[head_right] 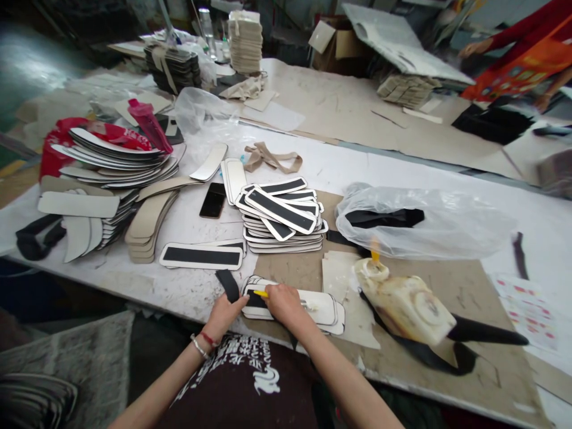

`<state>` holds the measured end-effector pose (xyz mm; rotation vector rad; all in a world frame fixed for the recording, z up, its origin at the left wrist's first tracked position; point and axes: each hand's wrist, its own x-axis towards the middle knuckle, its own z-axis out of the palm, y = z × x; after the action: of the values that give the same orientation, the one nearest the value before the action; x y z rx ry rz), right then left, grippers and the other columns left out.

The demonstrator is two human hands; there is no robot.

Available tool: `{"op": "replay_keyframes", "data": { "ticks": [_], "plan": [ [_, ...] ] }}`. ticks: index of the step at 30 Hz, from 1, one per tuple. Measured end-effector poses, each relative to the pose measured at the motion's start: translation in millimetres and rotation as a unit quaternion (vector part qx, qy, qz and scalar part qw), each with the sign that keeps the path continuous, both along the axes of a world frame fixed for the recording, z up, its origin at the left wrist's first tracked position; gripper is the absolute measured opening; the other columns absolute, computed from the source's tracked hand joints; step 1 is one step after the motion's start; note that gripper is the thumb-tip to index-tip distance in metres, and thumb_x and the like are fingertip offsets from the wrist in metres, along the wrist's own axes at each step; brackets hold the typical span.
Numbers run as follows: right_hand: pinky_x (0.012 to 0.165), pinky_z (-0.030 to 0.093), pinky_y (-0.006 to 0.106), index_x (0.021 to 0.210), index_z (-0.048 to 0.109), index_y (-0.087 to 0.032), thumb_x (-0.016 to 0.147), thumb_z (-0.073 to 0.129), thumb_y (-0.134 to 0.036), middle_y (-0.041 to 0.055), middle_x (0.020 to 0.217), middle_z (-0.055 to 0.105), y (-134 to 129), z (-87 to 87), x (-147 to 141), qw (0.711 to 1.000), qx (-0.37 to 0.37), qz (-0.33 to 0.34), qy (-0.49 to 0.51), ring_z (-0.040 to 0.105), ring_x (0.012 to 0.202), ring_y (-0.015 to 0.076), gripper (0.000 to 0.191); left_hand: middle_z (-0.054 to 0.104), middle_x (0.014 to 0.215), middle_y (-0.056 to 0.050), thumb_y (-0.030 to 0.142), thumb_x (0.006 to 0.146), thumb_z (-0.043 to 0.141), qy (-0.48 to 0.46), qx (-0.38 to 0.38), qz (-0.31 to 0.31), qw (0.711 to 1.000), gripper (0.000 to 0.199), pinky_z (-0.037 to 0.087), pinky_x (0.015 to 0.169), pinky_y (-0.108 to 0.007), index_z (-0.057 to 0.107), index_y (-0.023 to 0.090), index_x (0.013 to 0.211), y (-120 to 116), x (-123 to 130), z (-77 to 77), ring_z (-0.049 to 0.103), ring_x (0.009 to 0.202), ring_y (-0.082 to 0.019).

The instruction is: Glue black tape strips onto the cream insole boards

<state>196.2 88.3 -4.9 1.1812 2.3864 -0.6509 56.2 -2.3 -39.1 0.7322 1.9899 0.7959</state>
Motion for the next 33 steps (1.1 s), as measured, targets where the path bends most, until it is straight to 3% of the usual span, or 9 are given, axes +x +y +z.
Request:
{"op": "replay_keyframes", "data": {
  "ticks": [6,11,16,20,24,29,33],
  "plan": [
    [0.069,0.043,0.031,0.094,0.064,-0.019,0.085,0.044,-0.037,0.0114,0.092,0.068,0.8,-1.3,-2.6,1.000,-0.003,0.001,-0.010,0.063,0.087,0.0256,0.029,0.067,0.092,-0.011,0.022,0.068,0.063,0.011,-0.009,-0.002,1.000,0.030,0.044,0.072,-0.027,0.061,0.010,0.095,3.7,1.3,1.5,0.061,0.087,-0.022],
    [0.069,0.042,0.030,0.092,0.065,-0.017,0.082,0.047,-0.043,0.0125,0.092,0.068,-0.9,1.9,-2.9,1.000,0.005,-0.017,-0.016,0.062,0.087,0.0255,0.032,0.068,0.090,-0.012,0.018,0.069,0.062,0.021,-0.026,-0.006,0.999,0.028,0.045,0.072,-0.028,0.060,0.009,0.095,6.2,0.6,-2.2,0.062,0.085,-0.023],
    [0.066,0.039,0.028,0.089,0.062,-0.020,0.078,0.052,-0.042,0.0089,0.091,0.067,0.8,18.7,32.7,0.999,-0.024,-0.045,-0.020,0.061,0.086,0.0243,0.027,0.068,0.092,-0.012,0.019,0.070,0.062,0.013,-0.036,-0.019,0.999,0.027,0.045,0.073,-0.027,0.060,0.010,0.095,7.1,-2.5,-11.6,0.062,0.088,-0.022],
    [0.066,0.035,0.026,0.085,0.060,-0.021,0.080,0.048,-0.038,0.0066,0.090,0.066,4.0,30.1,89.9,0.992,-0.049,-0.112,-0.034,0.059,0.086,0.0213,0.022,0.068,0.091,-0.012,0.021,0.071,0.061,0.006,-0.044,-0.031,0.999,0.027,0.046,0.073,-0.028,0.059,0.010,0.095,7.2,-5.6,-18.4,0.062,0.087,-0.023],
    [0.068,0.034,0.025,0.087,0.057,-0.020,0.084,0.042,-0.036,0.0059,0.094,0.063,5.2,26.9,129.7,0.975,-0.032,-0.217,-0.020,0.057,0.087,0.0191,0.022,0.067,0.092,-0.013,0.025,0.072,0.060,0.011,-0.044,-0.052,0.998,0.029,0.045,0.076,-0.031,0.058,0.011,0.097,8.2,-7.5,-18.7,0.061,0.089,-0.024],
    [0.071,0.034,0.026,0.091,0.055,-0.019,0.086,0.041,-0.034,0.0070,0.097,0.061,2.8,12.9,129.4,0.956,0.026,-0.290,-0.035,0.056,0.090,0.0190,0.021,0.067,0.091,-0.012,0.029,0.070,0.060,0.026,-0.017,-0.066,0.997,0.032,0.046,0.076,-0.033,0.058,0.012,0.097,10.1,-7.5,-15.9,0.061,0.088,-0.025],
    [0.070,0.034,0.026,0.092,0.054,-0.019,0.087,0.040,-0.036,0.0074,0.098,0.061,2.9,4.8,124.2,0.945,0.031,-0.322,-0.044,0.056,0.090,0.0194,0.023,0.067,0.084,-0.012,0.033,0.069,0.059,0.050,-0.028,-0.082,0.995,0.030,0.046,0.071,-0.034,0.058,0.012,0.090,12.2,-7.3,-13.3,0.062,0.081,-0.026]
  ]
}}
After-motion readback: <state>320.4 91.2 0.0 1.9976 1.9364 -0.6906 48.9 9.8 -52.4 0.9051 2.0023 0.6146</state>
